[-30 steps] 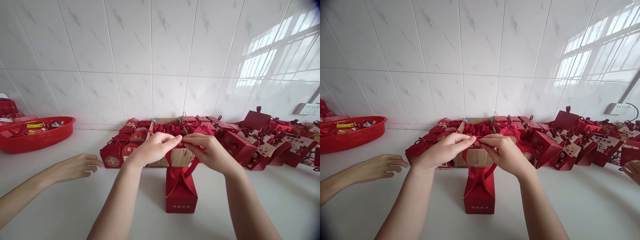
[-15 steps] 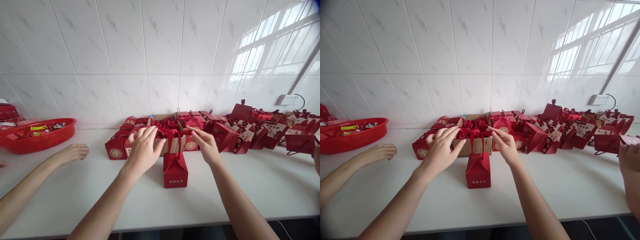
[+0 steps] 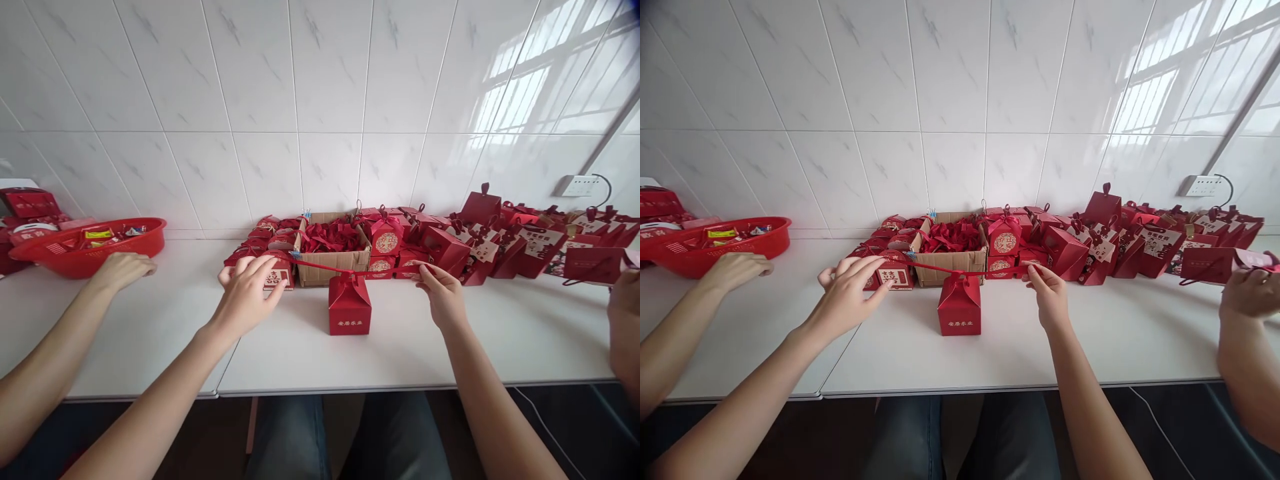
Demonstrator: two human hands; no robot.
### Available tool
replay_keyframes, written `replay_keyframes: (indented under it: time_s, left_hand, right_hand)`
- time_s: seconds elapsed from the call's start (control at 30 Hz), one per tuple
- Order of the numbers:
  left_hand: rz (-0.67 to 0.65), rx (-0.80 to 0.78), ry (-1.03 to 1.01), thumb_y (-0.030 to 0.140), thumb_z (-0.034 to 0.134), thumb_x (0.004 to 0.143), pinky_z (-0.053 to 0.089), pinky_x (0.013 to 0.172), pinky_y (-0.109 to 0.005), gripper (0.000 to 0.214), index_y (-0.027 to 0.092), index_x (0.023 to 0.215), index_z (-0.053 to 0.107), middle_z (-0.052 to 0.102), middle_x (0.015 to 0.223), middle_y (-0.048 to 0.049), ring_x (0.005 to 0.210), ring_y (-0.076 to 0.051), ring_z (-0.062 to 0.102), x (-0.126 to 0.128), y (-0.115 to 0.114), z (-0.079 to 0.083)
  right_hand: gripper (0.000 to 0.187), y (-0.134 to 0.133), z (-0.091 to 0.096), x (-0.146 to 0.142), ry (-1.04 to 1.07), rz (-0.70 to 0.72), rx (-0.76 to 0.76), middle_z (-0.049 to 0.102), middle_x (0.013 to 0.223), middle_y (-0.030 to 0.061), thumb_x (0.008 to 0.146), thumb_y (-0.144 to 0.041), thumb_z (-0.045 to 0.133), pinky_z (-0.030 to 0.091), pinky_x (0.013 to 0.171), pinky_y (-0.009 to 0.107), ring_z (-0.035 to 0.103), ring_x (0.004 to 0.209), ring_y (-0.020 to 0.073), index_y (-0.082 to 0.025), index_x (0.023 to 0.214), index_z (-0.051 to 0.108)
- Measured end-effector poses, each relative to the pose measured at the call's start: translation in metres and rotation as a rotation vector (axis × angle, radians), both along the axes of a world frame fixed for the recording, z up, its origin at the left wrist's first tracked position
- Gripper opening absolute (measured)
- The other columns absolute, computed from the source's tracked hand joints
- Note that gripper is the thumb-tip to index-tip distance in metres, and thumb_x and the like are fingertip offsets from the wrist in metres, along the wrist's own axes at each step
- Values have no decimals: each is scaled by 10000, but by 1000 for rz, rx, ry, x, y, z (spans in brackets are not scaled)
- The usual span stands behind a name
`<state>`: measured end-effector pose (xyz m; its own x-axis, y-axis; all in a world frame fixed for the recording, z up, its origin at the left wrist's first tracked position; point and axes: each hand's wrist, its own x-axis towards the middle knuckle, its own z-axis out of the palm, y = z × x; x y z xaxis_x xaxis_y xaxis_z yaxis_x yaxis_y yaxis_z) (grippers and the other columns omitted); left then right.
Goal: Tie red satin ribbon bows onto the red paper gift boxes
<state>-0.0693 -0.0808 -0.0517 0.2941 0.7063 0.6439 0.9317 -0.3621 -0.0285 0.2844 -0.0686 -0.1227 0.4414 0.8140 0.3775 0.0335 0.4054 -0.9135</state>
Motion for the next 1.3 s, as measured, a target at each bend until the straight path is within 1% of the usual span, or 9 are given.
replay_keyframes:
  time_s: [0.2, 0.37, 0.47, 0.6, 0.77, 0.9, 1.07, 1.17, 1.3]
  left_hand:
    - [32, -94, -1, 349, 401, 866, 254, 937, -494, 336, 224, 1114, 591, 624, 1222, -112, 1138, -291, 522, -27, 2, -19]
    - [0, -463, -49, 412, 459, 813, 302, 936, -475, 274, 258, 877, 676, 707, 1053, -62, 1047, -280, 579, -52, 9, -37]
    - [-69, -598, -109, 483, 456, 814, 336, 935, -432, 314, 250, 816, 665, 706, 996, -40, 1002, -260, 584, -50, 11, -40]
    - [-134, -546, -291, 517, 464, 813, 313, 977, -429, 325, 222, 804, 599, 661, 1006, -51, 1012, -265, 557, -22, 17, -37]
    - [-318, -753, -628, 590, 454, 807, 376, 911, -324, 410, 218, 931, 577, 629, 1050, -45, 1030, -233, 540, 28, 43, -44]
    - [-350, -901, -713, 690, 420, 764, 419, 689, -299, 547, 177, 822, 601, 644, 806, -47, 797, -218, 569, 52, 65, -58]
    - [-441, -1079, -807, 752, 374, 744, 277, 473, -257, 625, 161, 648, 551, 451, 508, 18, 493, -125, 411, 54, 74, -64]
    - [-506, -1126, -858, 727, 439, 735, 182, 462, -242, 586, 158, 631, 529, 387, 501, 43, 472, -93, 326, 50, 75, -64]
    - [-576, -1152, -929, 644, 566, 710, 178, 486, -240, 501, 165, 600, 470, 373, 518, 55, 497, -83, 301, 46, 79, -68]
  right_hand:
    - [431, -7, -21, 19, -6, -42, -112, 643, 723, 51, 709, -504, 659, 466, 628, 279, 606, 712, 164, -168, 977, 699]
    - [435, -12, -36, 32, -101, -35, -270, 658, 701, 90, 681, -498, 660, 473, 597, 314, 629, 680, 205, -128, 902, 716]
    - [431, -9, -35, 31, -195, -65, -306, 685, 872, 126, 687, -470, 642, 484, 665, 359, 641, 801, 251, -138, 955, 699]
    - [528, -1, -19, 12, -333, -149, -230, 579, 1200, 163, 723, -484, 592, 442, 843, 412, 562, 1043, 283, -145, 1127, 607]
    - [447, 12, -4, -36, -484, 95, -209, 671, 974, 112, 833, -560, 435, 431, 839, 364, 601, 938, 245, -166, 901, 634]
    - [538, 17, -7, -61, -529, 205, -338, 660, 767, 93, 829, -655, 385, 423, 756, 351, 601, 776, 237, -171, 697, 580]
    - [689, 12, -7, -59, -514, 468, -537, 452, 397, -2, 824, -724, 269, 424, 592, 299, 525, 451, 159, -161, 536, 540]
    - [679, 13, -3, -53, -491, 546, -566, 391, 376, -24, 836, -710, 264, 397, 572, 276, 468, 417, 121, -171, 476, 467]
    - [582, 25, -1, -49, -446, 583, -547, 355, 438, -49, 810, -690, 390, 285, 482, 242, 319, 423, 76, -194, 512, 326]
